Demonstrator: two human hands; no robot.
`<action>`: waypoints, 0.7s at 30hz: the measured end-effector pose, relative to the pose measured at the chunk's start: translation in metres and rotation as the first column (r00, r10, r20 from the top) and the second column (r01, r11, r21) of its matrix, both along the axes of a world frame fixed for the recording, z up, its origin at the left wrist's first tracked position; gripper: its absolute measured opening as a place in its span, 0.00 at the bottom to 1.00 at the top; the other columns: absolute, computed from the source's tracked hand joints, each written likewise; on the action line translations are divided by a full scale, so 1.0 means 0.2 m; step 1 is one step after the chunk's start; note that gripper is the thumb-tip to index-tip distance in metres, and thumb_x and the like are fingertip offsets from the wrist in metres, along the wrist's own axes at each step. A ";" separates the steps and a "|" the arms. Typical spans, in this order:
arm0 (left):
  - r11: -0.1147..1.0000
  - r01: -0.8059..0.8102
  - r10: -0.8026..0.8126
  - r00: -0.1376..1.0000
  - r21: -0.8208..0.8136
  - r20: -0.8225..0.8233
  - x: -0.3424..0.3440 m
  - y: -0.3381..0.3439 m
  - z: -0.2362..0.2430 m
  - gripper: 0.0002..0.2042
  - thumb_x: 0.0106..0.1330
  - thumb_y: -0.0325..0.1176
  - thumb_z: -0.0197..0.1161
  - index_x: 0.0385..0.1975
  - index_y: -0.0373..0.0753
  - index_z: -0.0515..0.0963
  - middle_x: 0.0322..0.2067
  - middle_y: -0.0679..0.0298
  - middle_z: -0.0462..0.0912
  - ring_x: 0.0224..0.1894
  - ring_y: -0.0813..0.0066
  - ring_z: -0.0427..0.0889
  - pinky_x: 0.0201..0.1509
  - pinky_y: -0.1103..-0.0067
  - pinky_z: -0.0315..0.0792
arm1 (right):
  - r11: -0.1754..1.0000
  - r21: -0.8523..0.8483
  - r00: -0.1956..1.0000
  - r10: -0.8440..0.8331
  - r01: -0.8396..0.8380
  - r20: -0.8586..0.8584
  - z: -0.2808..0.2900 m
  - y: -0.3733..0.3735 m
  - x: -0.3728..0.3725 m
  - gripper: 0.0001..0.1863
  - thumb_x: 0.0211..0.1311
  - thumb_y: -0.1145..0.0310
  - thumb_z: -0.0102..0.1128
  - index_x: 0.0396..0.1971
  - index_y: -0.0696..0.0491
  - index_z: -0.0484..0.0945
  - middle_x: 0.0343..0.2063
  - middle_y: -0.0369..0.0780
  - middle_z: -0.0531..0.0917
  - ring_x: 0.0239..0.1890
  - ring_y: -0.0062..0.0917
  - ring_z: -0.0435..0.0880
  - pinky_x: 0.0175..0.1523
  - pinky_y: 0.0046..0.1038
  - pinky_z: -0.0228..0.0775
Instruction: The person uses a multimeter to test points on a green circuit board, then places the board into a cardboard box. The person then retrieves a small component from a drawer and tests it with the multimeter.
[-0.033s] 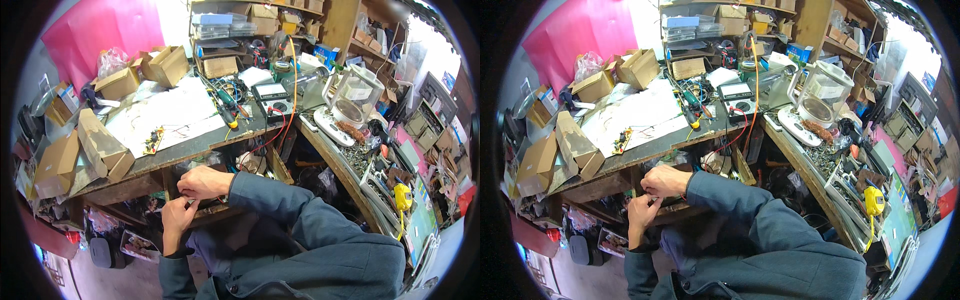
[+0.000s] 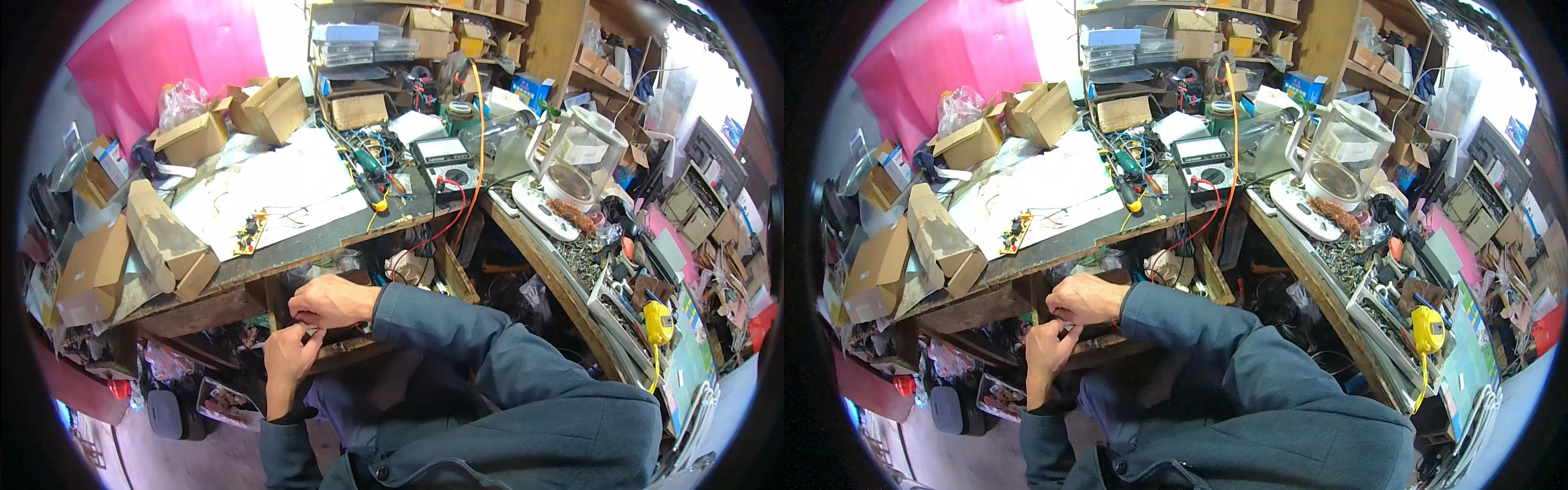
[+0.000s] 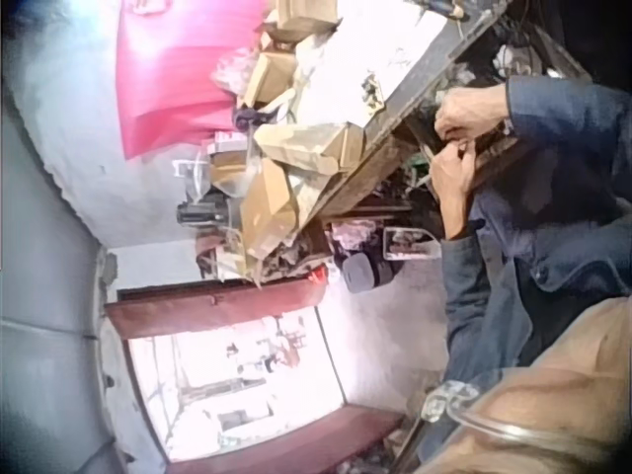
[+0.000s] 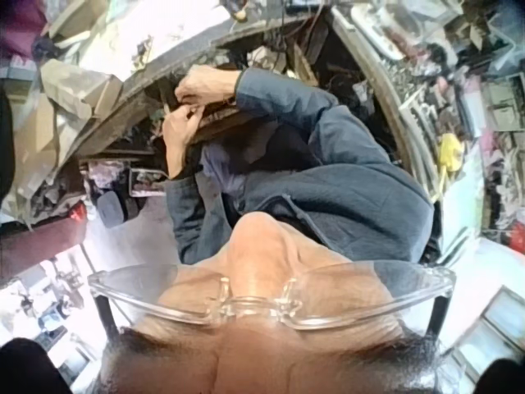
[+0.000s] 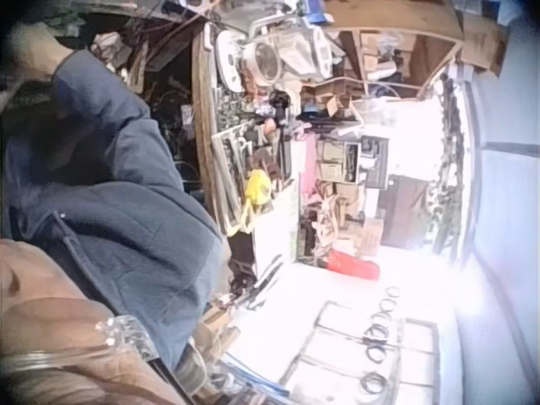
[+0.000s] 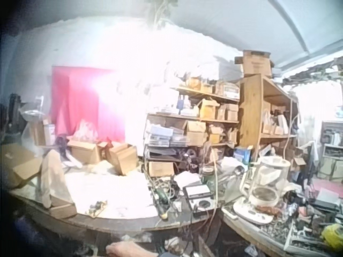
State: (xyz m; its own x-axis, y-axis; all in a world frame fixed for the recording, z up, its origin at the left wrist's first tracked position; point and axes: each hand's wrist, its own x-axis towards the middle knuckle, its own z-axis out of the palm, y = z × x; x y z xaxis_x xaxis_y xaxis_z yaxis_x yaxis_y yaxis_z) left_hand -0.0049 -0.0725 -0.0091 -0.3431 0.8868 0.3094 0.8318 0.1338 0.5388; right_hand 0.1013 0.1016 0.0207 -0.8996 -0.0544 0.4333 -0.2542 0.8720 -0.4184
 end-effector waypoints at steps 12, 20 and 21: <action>0.998 -0.032 0.030 0.999 -0.060 -0.035 0.03 0.02 0.01 0.13 0.62 0.44 0.70 0.30 0.40 0.88 0.27 0.49 0.86 0.32 0.45 0.86 0.34 0.58 0.77 | 0.992 0.078 0.985 -0.109 0.099 0.132 -0.15 0.00 -0.02 0.10 0.50 0.66 0.69 0.28 0.54 0.78 0.27 0.46 0.84 0.35 0.49 0.87 0.36 0.47 0.77; 0.996 -0.022 0.023 1.000 -0.088 0.006 0.05 0.04 0.05 0.14 0.62 0.45 0.70 0.32 0.40 0.89 0.26 0.48 0.85 0.31 0.44 0.86 0.34 0.58 0.77 | 0.985 0.132 0.974 -0.137 0.114 0.179 -0.15 0.01 -0.01 0.12 0.50 0.65 0.70 0.29 0.57 0.79 0.27 0.46 0.85 0.35 0.49 0.87 0.37 0.48 0.77; 0.996 -0.024 0.024 1.000 -0.088 0.001 0.04 0.04 0.05 0.14 0.62 0.46 0.70 0.32 0.39 0.88 0.25 0.47 0.85 0.30 0.44 0.86 0.33 0.59 0.76 | 0.984 0.133 0.974 -0.141 0.118 0.179 -0.15 0.01 -0.02 0.12 0.50 0.65 0.70 0.28 0.57 0.79 0.27 0.46 0.85 0.36 0.49 0.87 0.37 0.48 0.77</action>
